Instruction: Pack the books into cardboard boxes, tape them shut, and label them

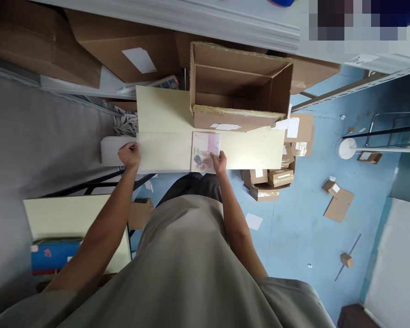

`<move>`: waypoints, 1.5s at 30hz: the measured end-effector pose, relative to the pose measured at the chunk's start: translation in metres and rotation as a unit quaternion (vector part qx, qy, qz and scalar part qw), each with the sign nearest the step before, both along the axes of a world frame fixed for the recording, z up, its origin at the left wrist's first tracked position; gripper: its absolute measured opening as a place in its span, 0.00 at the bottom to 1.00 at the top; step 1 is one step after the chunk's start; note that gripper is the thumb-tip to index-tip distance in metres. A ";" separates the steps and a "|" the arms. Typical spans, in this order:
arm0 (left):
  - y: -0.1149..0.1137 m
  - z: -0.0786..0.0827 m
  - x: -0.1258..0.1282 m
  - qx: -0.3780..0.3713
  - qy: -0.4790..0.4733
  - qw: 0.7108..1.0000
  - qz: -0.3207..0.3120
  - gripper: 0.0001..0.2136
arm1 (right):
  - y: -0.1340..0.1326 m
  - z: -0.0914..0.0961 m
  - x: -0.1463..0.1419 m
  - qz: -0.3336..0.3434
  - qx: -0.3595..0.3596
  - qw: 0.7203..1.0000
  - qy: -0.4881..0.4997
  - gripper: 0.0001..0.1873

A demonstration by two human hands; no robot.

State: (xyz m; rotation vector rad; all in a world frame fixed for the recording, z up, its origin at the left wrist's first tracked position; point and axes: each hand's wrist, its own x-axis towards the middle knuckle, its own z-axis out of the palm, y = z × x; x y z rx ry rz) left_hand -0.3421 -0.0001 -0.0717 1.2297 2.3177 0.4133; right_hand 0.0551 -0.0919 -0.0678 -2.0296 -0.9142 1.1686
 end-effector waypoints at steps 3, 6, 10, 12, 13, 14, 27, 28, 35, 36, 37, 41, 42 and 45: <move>0.023 0.003 0.004 0.025 0.020 0.999 -0.024 0.13 | 0.011 0.004 0.009 -0.030 0.016 0.998 0.051 0.27; 0.035 0.007 0.020 0.027 0.023 0.998 -0.054 0.12 | 0.019 0.008 0.028 -0.023 0.001 1.000 0.021 0.23; 0.026 0.014 0.046 0.024 0.024 0.995 -0.094 0.12 | 0.023 0.014 0.047 -0.020 -0.063 0.990 -0.123 0.16; 0.016 0.020 0.057 0.027 0.032 0.992 -0.118 0.16 | 0.022 0.020 0.048 -0.033 -0.077 0.983 -0.164 0.15; 0.012 0.024 0.062 0.020 0.035 0.990 -0.132 0.20 | 0.020 0.024 0.047 -0.039 -0.077 0.981 -0.174 0.16; 0.008 0.030 0.067 0.009 0.035 0.989 -0.145 0.23 | 0.019 0.030 0.046 -0.045 -0.074 0.980 -0.179 0.17; 0.038 0.192 0.165 0.304 -0.166 0.925 -0.156 0.14 | 0.051 0.242 0.112 -0.129 0.342 0.896 -0.251 0.18; 0.048 0.210 0.175 0.332 -0.169 0.914 -0.159 0.14 | 0.068 0.263 0.114 -0.110 0.374 0.885 -0.256 0.17; 0.103 0.308 0.252 0.429 -0.211 0.860 -0.178 0.14 | 0.249 0.345 0.048 0.216 0.450 0.824 -0.268 0.18; 0.105 0.316 0.259 0.429 -0.209 0.860 -0.181 0.14 | 0.274 0.349 0.032 0.254 0.431 0.819 -0.282 0.19; 0.105 0.322 0.264 0.428 -0.204 0.862 -0.181 0.14 | 0.297 0.351 0.017 0.283 0.406 0.816 -0.299 0.20; 0.087 0.325 0.257 0.423 -0.179 0.875 -0.152 0.13 | 0.357 0.346 -0.025 0.359 0.280 0.818 -0.352 0.23; 0.079 0.319 0.249 0.420 -0.176 0.880 -0.135 0.13 | 0.364 0.343 -0.029 0.366 0.258 0.821 -0.354 0.23; 0.054 0.281 0.222 0.379 -0.160 0.908 -0.075 0.14 | 0.373 0.330 -0.030 0.358 0.249 0.832 -0.344 0.19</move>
